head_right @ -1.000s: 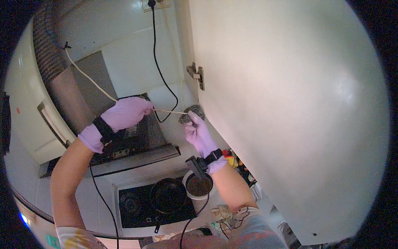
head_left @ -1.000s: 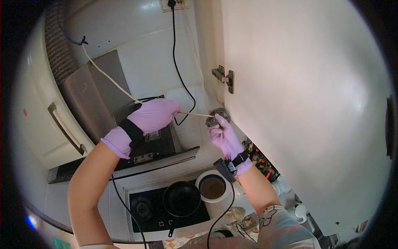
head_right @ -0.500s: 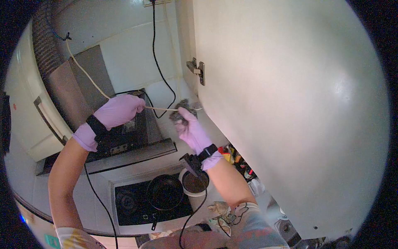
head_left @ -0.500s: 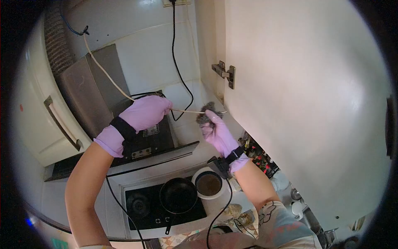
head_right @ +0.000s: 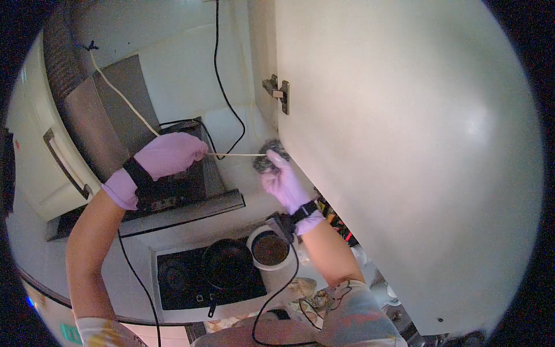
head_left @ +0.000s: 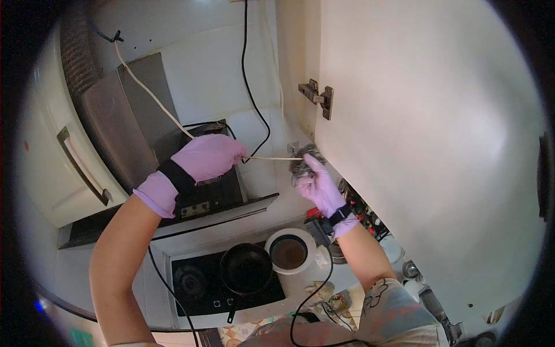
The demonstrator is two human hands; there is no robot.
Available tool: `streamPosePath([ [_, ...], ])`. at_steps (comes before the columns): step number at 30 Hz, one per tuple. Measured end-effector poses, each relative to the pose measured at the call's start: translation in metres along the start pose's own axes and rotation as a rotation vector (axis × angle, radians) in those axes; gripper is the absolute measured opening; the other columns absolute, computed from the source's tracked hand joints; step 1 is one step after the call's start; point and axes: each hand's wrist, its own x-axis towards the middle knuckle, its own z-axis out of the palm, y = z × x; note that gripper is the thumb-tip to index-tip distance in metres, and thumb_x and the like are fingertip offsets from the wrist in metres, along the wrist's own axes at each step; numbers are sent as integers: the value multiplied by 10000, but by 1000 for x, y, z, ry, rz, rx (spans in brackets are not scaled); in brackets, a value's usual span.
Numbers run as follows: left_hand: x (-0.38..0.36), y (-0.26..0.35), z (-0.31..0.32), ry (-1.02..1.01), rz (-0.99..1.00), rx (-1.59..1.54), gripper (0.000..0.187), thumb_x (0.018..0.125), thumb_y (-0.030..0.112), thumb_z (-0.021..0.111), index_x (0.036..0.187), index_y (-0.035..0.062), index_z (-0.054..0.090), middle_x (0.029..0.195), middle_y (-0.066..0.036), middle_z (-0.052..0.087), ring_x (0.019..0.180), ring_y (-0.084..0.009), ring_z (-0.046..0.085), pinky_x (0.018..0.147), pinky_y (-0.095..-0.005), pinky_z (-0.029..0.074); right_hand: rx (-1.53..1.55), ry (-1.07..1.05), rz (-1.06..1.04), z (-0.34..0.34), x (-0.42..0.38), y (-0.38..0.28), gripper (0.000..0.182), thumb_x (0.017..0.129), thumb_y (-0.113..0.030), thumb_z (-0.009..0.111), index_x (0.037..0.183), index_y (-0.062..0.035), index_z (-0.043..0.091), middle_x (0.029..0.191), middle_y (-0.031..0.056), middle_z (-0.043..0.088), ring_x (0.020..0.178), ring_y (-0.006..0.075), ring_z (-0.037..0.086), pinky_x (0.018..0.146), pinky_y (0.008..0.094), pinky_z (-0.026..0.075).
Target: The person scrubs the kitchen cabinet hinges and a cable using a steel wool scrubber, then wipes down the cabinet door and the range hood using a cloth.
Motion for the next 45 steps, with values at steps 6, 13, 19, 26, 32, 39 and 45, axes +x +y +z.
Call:
streamPosePath([
  [6, 10, 1, 8, 83, 76, -5, 129, 752, 135, 470, 775, 31, 543, 710, -154, 561, 719, -335, 564, 602, -406, 420, -113, -84, 7, -35, -9, -28, 174, 833, -202, 625, 884, -51, 554, 705, 62, 563, 454, 58, 416, 339, 153, 318],
  [13, 11, -4, 15, 116, -7, -28, 144, 767, 150, 471, 790, 31, 547, 739, -156, 575, 746, -343, 564, 621, -413, 421, 123, -54, 65, -19, -4, -11, 208, 824, -221, 638, 875, -48, 536, 666, 46, 536, 416, 59, 377, 326, 163, 320],
  [19, 0, -7, 16, 138, -3, -105, 165, 774, 138, 459, 852, 45, 569, 772, -150, 588, 772, -332, 574, 646, -401, 436, -350, -177, 74, 39, 11, 27, 166, 852, -213, 592, 927, -72, 548, 681, 48, 592, 449, 94, 521, 331, 180, 391],
  [26, -3, -2, 5, 160, -6, -143, 167, 783, 126, 456, 867, 42, 574, 798, -143, 600, 806, -331, 584, 658, -403, 447, -433, -123, 17, 78, 2, 33, 188, 876, -187, 554, 972, -27, 536, 724, 86, 615, 465, 112, 545, 336, 175, 402],
  [32, -1, -15, 20, 299, 73, -79, 153, 764, 113, 482, 841, 44, 595, 782, -151, 602, 798, -330, 590, 665, -419, 456, -135, -188, 102, 42, 14, 17, 207, 887, -178, 536, 978, 5, 508, 810, 137, 590, 544, 136, 540, 397, 197, 449],
  [39, 7, -13, 21, 348, 97, 120, 131, 749, 90, 497, 808, 49, 606, 775, -155, 595, 797, -336, 586, 673, -435, 459, -712, -31, -114, 33, -35, 7, 311, 822, -71, 578, 1091, -38, 425, 891, 109, 579, 551, 155, 570, 413, 250, 474],
  [45, 9, -7, 25, 358, 43, -14, 125, 760, 85, 500, 815, 45, 605, 818, -154, 576, 814, -335, 575, 696, -433, 454, -1511, -107, -882, 64, -42, 13, 498, 757, -60, 617, 1183, -83, 361, 977, 133, 543, 783, 257, 617, 609, 358, 515],
])
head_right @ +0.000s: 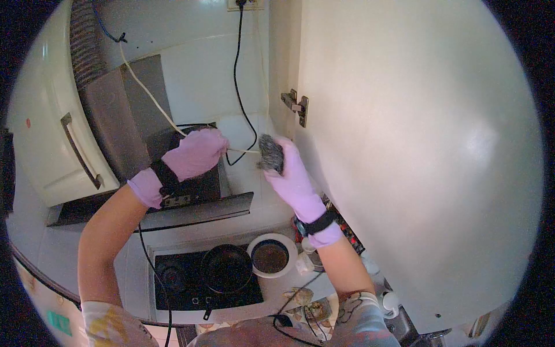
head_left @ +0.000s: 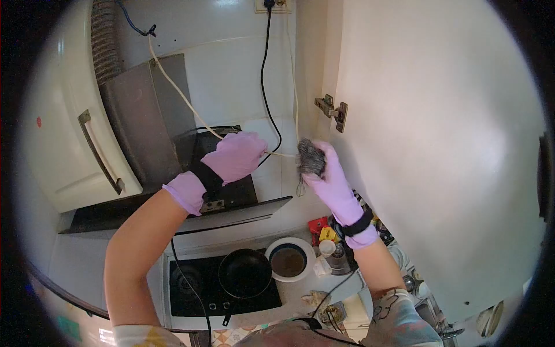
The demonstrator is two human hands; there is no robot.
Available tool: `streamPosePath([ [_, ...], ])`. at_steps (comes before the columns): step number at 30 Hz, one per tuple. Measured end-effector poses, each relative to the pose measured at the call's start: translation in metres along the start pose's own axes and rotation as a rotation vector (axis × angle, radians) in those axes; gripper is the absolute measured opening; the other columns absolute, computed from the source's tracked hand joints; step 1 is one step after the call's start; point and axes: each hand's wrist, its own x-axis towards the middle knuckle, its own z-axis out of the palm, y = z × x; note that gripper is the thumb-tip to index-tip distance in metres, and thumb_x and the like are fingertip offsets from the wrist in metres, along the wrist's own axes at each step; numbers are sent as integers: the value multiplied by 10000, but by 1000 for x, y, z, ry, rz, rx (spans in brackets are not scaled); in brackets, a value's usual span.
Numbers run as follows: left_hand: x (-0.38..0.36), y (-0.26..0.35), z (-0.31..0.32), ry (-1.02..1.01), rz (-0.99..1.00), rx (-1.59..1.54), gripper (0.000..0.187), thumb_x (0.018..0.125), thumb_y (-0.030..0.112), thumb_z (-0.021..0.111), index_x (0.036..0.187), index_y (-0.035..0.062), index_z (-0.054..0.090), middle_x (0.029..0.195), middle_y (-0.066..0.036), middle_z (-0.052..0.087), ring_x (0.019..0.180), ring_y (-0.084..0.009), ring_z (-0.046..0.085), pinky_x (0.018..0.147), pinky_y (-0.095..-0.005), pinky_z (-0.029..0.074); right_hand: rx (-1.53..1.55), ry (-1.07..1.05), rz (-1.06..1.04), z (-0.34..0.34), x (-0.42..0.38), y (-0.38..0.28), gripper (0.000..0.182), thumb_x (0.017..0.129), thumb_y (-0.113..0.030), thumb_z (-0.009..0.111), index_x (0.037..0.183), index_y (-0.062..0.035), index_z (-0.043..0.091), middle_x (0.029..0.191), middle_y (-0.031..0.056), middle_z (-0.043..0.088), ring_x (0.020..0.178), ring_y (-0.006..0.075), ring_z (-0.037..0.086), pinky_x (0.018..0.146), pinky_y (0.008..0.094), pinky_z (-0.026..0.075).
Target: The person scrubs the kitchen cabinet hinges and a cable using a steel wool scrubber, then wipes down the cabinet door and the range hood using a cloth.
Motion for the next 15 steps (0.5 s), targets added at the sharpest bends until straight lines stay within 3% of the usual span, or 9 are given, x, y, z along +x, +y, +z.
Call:
streamPosePath([
  [2, 2, 1, 0, 19, 18, 48, 124, 768, 83, 495, 819, 43, 602, 827, -149, 567, 831, -334, 564, 715, -429, 449, -783, -48, -150, 4, 16, -26, 506, 732, -72, 596, 1190, -126, 388, 1012, 155, 527, 885, 337, 589, 711, 409, 498],
  [6, 4, 1, -4, 37, 18, 1, 122, 767, 85, 497, 817, 40, 598, 817, -154, 559, 845, -337, 554, 718, -426, 448, -902, -106, -128, 23, 31, -12, 548, 703, -66, 577, 1214, -164, 406, 1028, 142, 514, 856, 357, 570, 712, 410, 488],
  [8, 2, 2, -5, 57, 68, -79, 125, 767, 85, 491, 812, 37, 598, 829, -160, 558, 850, -339, 551, 727, -422, 444, -927, -224, -41, 26, 32, -20, 517, 714, -109, 594, 1200, -170, 432, 1017, 131, 535, 866, 330, 583, 713, 403, 487],
  [12, 5, 9, -18, -59, 21, -18, 162, 795, 123, 488, 856, 29, 605, 864, -169, 568, 883, -353, 546, 753, -431, 440, -848, -163, -203, 31, 41, -1, 446, 707, -122, 608, 1136, -164, 489, 971, 139, 564, 852, 327, 592, 672, 417, 491],
  [14, 7, 17, -28, -185, -71, -77, 292, 819, 231, 517, 1020, 24, 561, 986, -196, 555, 947, -363, 539, 793, -434, 436, -894, -177, -134, 33, 44, -1, 411, 711, -189, 639, 1098, -138, 512, 922, 133, 583, 833, 321, 598, 677, 411, 488],
  [15, 9, 21, -29, -185, -71, -77, 292, 819, 231, 517, 1020, 24, 561, 986, -196, 555, 947, -363, 539, 793, -434, 436, -894, -177, -134, 34, 44, -3, 411, 711, -189, 639, 1098, -138, 512, 922, 133, 583, 833, 321, 598, 677, 411, 488],
])
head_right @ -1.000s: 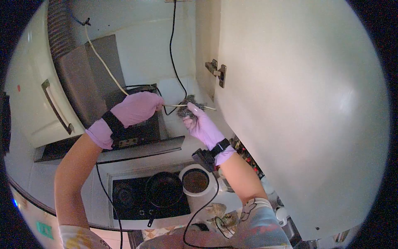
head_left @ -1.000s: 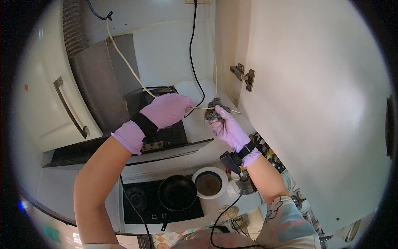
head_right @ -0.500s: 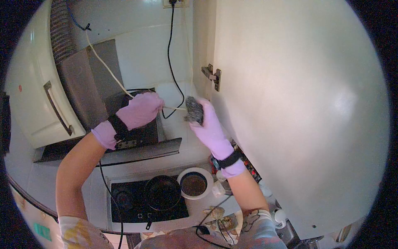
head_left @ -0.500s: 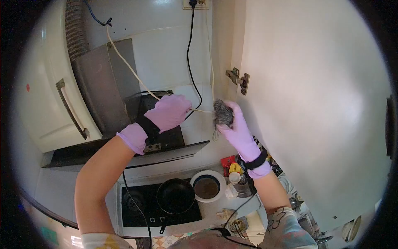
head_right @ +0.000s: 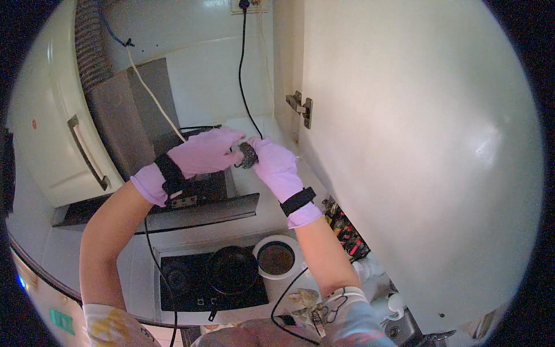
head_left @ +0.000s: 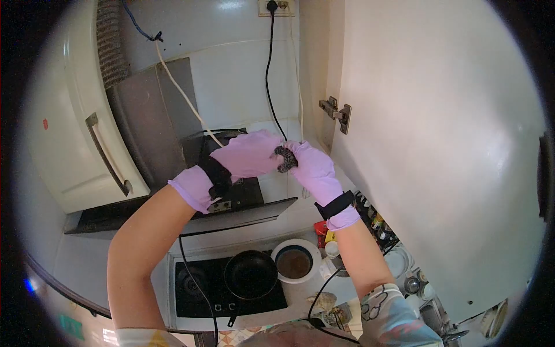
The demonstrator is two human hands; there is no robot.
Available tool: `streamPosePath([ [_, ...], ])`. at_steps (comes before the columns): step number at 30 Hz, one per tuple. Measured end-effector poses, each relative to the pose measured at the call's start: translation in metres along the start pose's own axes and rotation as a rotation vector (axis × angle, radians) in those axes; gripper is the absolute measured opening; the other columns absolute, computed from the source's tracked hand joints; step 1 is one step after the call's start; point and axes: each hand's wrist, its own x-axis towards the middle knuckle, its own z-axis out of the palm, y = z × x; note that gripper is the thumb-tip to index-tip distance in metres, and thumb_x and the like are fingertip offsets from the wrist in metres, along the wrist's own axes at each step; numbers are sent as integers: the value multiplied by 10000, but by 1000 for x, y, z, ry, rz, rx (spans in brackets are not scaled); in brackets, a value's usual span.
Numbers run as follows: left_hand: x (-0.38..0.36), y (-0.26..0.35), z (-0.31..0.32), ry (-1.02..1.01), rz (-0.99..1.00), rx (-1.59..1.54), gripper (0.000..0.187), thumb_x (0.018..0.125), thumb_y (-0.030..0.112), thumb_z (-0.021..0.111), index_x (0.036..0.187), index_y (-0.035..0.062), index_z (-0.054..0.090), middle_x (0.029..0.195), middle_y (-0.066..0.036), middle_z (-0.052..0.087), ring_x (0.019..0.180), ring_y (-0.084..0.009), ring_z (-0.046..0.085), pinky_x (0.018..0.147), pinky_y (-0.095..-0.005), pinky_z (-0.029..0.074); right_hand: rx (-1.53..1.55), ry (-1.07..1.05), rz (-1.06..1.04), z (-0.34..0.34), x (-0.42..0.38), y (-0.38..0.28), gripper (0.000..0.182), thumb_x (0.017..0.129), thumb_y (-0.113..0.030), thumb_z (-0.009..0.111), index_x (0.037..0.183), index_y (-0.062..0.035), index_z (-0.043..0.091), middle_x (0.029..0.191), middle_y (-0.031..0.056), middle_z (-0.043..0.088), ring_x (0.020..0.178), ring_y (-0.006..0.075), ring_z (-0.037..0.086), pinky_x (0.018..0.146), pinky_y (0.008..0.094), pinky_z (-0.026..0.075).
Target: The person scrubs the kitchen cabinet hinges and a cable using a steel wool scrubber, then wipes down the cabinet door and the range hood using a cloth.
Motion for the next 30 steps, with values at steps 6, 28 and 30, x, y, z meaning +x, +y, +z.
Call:
streamPosePath([
  [6, 21, 17, 5, -124, 2, -7, 585, 798, 380, 565, 1214, 13, 380, 1184, -226, 452, 1029, -369, 528, 855, -434, 436, 205, 97, 72, 5, -3, 5, 441, 750, -340, 640, 1084, -90, 500, 989, 156, 581, 884, 358, 575, 732, 422, 467],
  [28, 24, 11, 33, 30, 109, 356, 367, 726, 299, 652, 956, 40, 531, 969, -158, 475, 847, -325, 584, 702, -452, 468, 39, 176, -11, 29, -18, 33, 204, 750, -101, 501, 946, -68, 545, 857, 142, 552, 796, 312, 577, 649, 402, 474],
  [30, 26, 9, 35, 119, 153, 430, 375, 718, 369, 644, 913, 59, 563, 968, -140, 485, 816, -286, 599, 671, -446, 464, 39, 272, -41, 34, -18, 35, 153, 755, -122, 499, 896, -82, 542, 801, 138, 554, 749, 319, 581, 607, 417, 474],
])
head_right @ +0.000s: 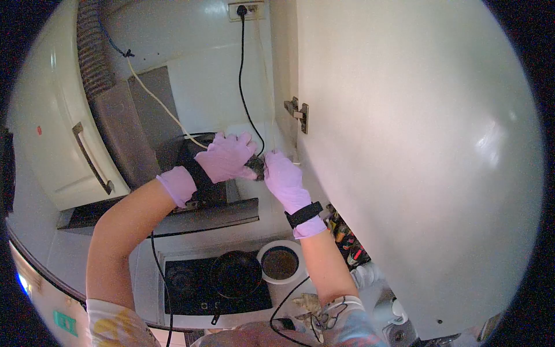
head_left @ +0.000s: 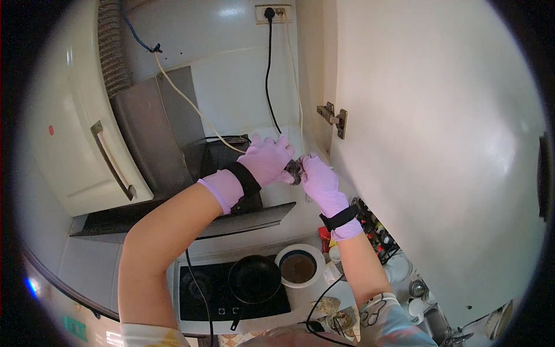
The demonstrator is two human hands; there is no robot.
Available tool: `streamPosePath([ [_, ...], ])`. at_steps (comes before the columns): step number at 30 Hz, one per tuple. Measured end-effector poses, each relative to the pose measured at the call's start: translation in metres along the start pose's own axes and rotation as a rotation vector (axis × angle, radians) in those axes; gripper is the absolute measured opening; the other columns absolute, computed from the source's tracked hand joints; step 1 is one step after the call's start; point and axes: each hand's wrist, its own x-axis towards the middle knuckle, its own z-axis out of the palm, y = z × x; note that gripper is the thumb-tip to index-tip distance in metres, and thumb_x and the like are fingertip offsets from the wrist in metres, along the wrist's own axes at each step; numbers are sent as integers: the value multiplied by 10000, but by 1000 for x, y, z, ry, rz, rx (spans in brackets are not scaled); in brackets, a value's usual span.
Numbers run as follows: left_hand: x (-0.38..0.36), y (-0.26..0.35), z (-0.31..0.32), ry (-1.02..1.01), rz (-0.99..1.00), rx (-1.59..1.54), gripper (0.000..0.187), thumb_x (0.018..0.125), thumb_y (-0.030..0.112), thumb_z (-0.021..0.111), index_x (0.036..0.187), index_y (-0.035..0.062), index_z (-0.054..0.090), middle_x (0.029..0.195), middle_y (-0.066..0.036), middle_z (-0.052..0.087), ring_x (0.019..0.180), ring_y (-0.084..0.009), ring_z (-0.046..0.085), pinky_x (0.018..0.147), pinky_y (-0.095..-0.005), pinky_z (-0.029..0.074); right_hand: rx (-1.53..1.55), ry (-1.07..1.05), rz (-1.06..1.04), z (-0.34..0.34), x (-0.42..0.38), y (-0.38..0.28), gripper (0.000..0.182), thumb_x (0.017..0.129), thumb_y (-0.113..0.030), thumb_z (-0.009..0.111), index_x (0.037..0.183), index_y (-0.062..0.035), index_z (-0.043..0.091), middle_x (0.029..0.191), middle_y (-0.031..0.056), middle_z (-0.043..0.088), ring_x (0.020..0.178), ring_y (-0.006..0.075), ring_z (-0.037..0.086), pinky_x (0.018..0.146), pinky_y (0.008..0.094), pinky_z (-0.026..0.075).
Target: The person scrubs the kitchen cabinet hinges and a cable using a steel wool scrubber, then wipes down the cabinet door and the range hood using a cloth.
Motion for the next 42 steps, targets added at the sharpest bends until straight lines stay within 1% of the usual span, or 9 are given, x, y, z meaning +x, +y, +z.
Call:
streamPosePath([
  [2, 1, 0, 0, 215, 46, 113, 442, 637, 420, 693, 890, 80, 569, 981, -116, 491, 809, -244, 585, 674, -413, 444, -2, 78, -23, 5, -1, 4, 151, 752, -128, 506, 893, -85, 540, 793, 135, 560, 739, 320, 582, 606, 416, 474],
  [6, 6, -5, -12, 144, 120, 209, 329, 685, 345, 668, 881, 96, 578, 982, -109, 507, 808, -227, 576, 656, -378, 442, 56, 62, -4, 7, -2, 10, 142, 762, -135, 506, 892, -86, 538, 826, 137, 567, 748, 315, 585, 606, 415, 472],
  [9, 9, -5, -14, 32, 37, 203, 363, 726, 249, 641, 1033, 90, 534, 925, -80, 529, 876, -269, 571, 696, -412, 465, 52, 53, 23, 3, -1, 9, 145, 774, -148, 512, 897, -80, 547, 844, 137, 566, 742, 312, 583, 608, 411, 468],
  [12, 9, -12, -13, -43, 87, 123, 361, 788, 120, 552, 1143, 95, 495, 921, -117, 538, 881, -301, 567, 705, -392, 470, 153, 72, -6, -2, -2, 8, 163, 772, -158, 529, 912, -87, 571, 850, 130, 562, 739, 307, 584, 611, 399, 470],
  [14, 8, -16, -11, -156, 78, -198, 443, 807, 100, 498, 1243, 93, 422, 964, -165, 513, 893, -347, 555, 735, -405, 463, 87, 61, 7, -8, -4, 5, 188, 761, -156, 547, 935, -103, 594, 866, 120, 562, 749, 303, 584, 620, 388, 474],
  [21, 5, -15, -17, -213, -19, -431, 520, 817, 202, 521, 1283, 44, 352, 1124, -210, 443, 972, -391, 520, 822, -429, 432, 110, 48, 39, -7, -2, 2, 228, 728, -127, 545, 949, -113, 600, 867, 113, 561, 757, 301, 582, 639, 392, 475],
  [27, 18, -7, -11, -167, 31, -405, 606, 748, 266, 649, 1236, 9, 398, 1133, -193, 468, 1024, -373, 508, 848, -413, 422, 172, 140, 23, -4, -1, 4, 214, 717, -101, 541, 923, -86, 596, 875, 131, 567, 799, 312, 571, 667, 393, 469],
  [32, 24, -2, -14, -91, 146, -92, 391, 675, 262, 707, 948, 12, 582, 922, -157, 585, 932, -327, 565, 792, -387, 454, 337, 176, 25, 1, -1, 7, 165, 742, -90, 534, 888, -54, 604, 825, 144, 557, 795, 324, 558, 695, 379, 456],
  [42, 12, 5, -22, -29, 156, 116, 159, 721, 160, 592, 801, 25, 616, 783, -149, 603, 792, -305, 601, 690, -380, 482, 319, 155, -24, -3, -4, -3, 155, 730, -72, 555, 872, -79, 617, 812, 125, 553, 733, 307, 555, 609, 369, 452],
])
